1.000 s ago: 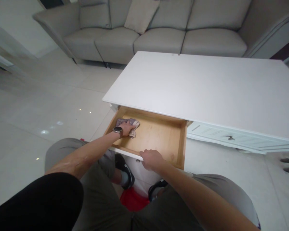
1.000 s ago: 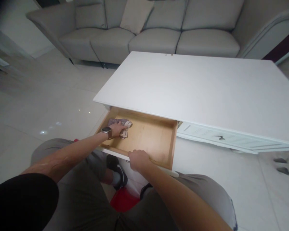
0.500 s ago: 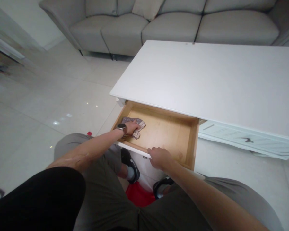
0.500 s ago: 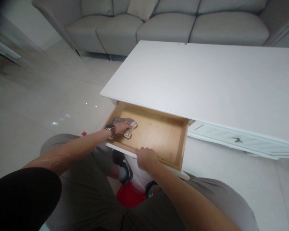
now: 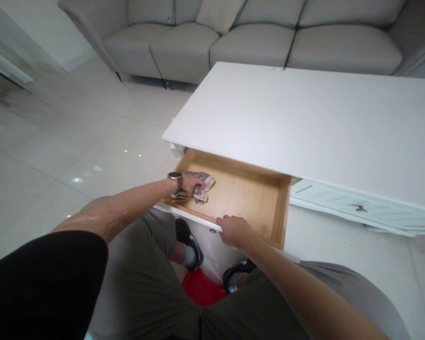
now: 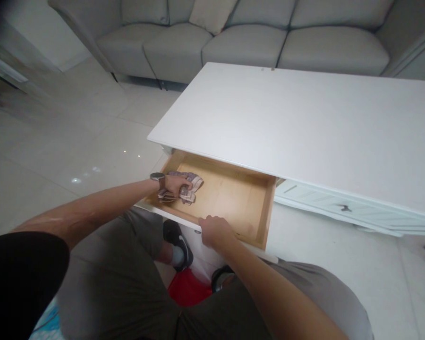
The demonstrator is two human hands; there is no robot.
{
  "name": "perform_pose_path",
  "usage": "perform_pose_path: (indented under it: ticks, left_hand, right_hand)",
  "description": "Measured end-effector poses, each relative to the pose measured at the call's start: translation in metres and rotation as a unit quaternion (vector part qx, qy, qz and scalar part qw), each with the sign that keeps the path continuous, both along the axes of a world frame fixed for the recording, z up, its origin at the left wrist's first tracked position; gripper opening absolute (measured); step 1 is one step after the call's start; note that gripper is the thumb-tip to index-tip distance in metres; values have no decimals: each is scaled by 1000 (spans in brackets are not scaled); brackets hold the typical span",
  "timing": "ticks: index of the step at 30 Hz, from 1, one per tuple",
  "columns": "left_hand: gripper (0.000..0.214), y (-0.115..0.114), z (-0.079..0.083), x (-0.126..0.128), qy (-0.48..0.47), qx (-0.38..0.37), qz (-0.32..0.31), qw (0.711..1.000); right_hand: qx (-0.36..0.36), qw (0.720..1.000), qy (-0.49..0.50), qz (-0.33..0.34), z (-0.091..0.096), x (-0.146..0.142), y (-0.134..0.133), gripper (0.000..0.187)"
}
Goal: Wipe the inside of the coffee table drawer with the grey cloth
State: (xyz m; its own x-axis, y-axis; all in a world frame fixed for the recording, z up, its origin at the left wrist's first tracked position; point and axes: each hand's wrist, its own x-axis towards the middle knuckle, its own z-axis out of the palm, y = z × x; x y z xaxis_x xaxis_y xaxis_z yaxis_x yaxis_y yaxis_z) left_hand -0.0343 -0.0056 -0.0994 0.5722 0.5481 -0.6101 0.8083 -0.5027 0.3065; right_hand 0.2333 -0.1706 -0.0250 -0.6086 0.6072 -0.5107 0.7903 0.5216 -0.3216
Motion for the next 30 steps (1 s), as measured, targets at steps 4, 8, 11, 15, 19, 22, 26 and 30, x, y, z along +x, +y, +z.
perform_pose_path:
  ticks: [4, 8, 11, 15, 19, 22, 26, 30]
  left_hand:
    - [51, 1, 3, -3, 7, -26, -60, 998]
    - [37, -4, -1, 8, -9, -29, -94, 995]
    - [30, -9, 0, 17, -25, -38, -105, 993]
    - [27, -14, 3, 23, -30, -52, -96, 994]
    - [28, -17, 1, 24, -35, -53, -93, 994]
    - [33, -22, -5, 25, -53, -41, -103, 992]
    - [35, -31, -12, 33, -51, -33, -113, 992]
    - [32, -38, -13, 53, -50, -35, -124, 990]
  right_hand:
    - [0, 1000, 7, -17, -1, -2, -9, 31]
    - [29, 998, -2, -55, 5, -7, -19, 29]
    - [30, 996, -32, -72, 15, -12, -27, 32]
    - [24, 996, -42, -77, 25, -18, -37, 42]
    - [87, 993, 81, -6, 29, -19, -48, 42]
    - [125, 962, 222, 100, 30, -20, -61, 32]
    - [37, 957, 224, 183, 24, -24, -83, 21]
    - [-52, 978, 94, 181, 19, -24, -93, 17]
